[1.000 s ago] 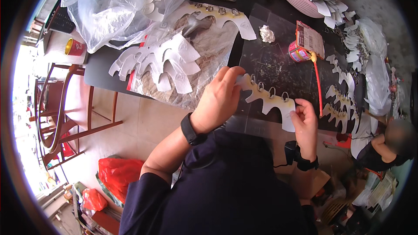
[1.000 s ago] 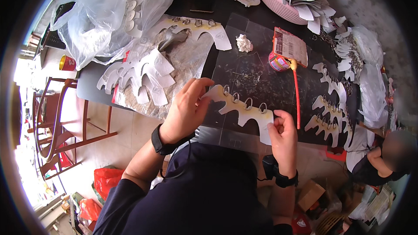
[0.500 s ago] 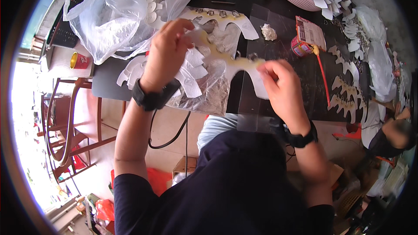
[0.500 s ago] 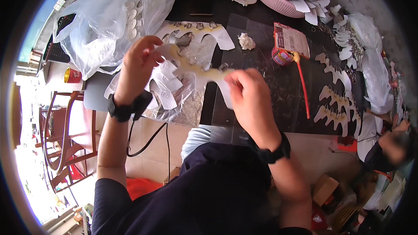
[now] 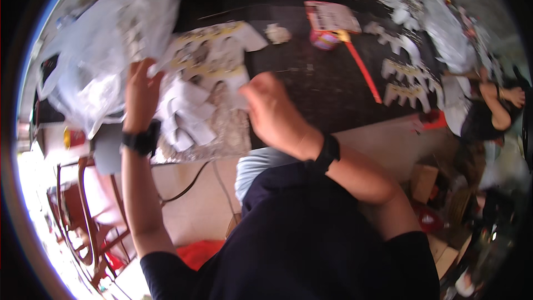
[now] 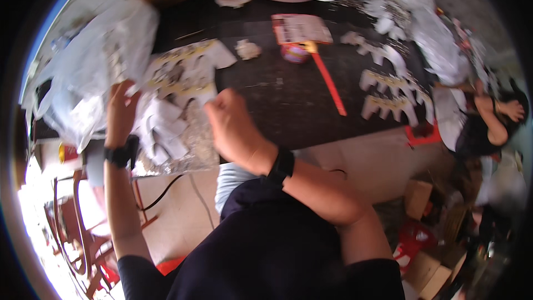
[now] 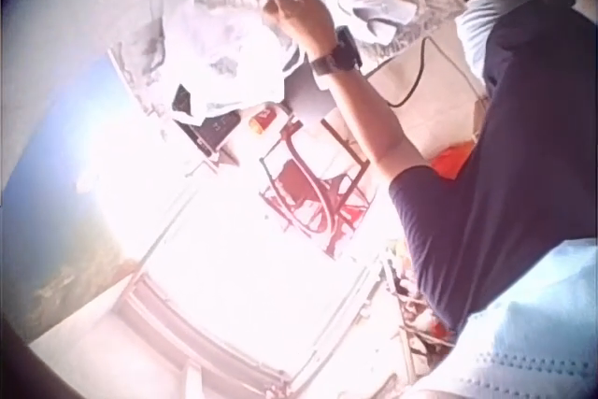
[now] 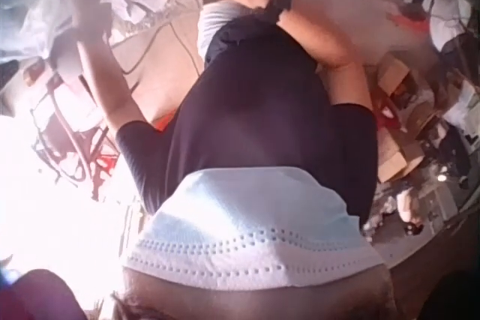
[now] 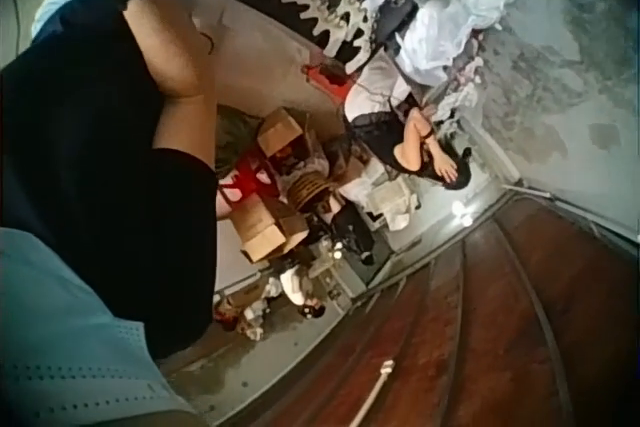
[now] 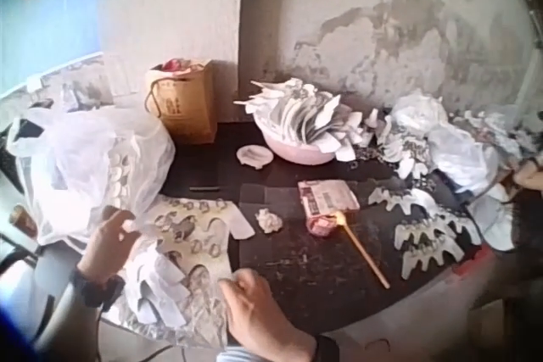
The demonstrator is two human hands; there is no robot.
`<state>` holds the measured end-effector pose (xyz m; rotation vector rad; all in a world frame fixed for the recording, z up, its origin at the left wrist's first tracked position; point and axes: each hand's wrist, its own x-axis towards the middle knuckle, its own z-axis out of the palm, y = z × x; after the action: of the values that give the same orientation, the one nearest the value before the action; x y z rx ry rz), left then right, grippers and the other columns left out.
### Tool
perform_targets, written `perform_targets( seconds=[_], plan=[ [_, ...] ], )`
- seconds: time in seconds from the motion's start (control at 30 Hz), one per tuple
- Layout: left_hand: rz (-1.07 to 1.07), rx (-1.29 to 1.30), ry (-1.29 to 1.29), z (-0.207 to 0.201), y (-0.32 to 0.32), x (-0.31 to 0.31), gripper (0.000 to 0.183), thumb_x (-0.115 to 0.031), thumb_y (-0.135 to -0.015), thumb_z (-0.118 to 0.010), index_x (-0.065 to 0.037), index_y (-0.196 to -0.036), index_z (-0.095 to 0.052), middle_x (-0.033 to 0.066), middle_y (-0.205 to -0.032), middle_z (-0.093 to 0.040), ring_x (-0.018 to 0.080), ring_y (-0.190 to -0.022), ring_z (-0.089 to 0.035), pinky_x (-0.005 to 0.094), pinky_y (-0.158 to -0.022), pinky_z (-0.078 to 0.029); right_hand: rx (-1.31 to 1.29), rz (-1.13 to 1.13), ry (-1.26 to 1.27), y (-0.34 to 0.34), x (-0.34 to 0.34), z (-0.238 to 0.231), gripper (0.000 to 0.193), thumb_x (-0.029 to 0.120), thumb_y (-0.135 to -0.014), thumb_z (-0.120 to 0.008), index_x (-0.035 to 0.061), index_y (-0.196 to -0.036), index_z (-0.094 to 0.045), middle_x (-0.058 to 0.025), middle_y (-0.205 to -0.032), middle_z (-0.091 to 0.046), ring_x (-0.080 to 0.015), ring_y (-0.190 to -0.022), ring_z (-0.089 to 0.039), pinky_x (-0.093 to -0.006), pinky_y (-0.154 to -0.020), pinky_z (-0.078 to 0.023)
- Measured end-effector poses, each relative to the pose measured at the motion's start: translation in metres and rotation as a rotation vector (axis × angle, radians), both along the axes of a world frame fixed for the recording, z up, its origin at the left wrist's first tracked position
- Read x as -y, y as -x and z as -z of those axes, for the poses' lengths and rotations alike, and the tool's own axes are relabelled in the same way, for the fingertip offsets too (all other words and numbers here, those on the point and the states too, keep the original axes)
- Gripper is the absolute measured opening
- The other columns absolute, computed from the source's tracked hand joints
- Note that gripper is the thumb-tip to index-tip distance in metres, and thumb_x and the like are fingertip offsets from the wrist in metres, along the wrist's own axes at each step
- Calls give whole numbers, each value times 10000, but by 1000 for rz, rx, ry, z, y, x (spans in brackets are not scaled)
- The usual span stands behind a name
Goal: Manually attach metal rings to pre-cut white fabric shoe components.
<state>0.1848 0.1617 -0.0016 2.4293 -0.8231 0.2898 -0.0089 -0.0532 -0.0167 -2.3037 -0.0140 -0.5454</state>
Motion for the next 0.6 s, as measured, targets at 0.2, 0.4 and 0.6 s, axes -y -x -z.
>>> perform_targets(
  seconds=[0.2,0.4,0.6],
  plan=[
    [43,-42,-65,-42,66,13,227,-33,-820,-622,-24,-1036,-551,136,-1049,-554,276,-854,-561,328,-670,-473,-285,-153,-143,106,49,-32,72,7,-807,-616,26,-875,-605,-114,-903,-563,-297,-877,-555,-368,-776,-453],
    [311,-467,45,-44,164,54,262,44,-718,-687,5,-963,-603,118,-982,-610,239,-811,-608,315,-635,-485,-464,292,-87,138,183,-83,66,73,-856,-574,28,-894,-604,-125,-801,-618,-248,-714,-606,-331,-638,-468],
    [525,-469,24,-19,195,114,238,22,-723,-696,10,-941,-602,135,-941,-597,280,-800,-611,322,-657,-494,-556,428,304,89,340,-65,209,77,-856,-605,20,-1057,-602,-144,-988,-657,-263,-909,-633,-344,-790,-491]
  ],
)
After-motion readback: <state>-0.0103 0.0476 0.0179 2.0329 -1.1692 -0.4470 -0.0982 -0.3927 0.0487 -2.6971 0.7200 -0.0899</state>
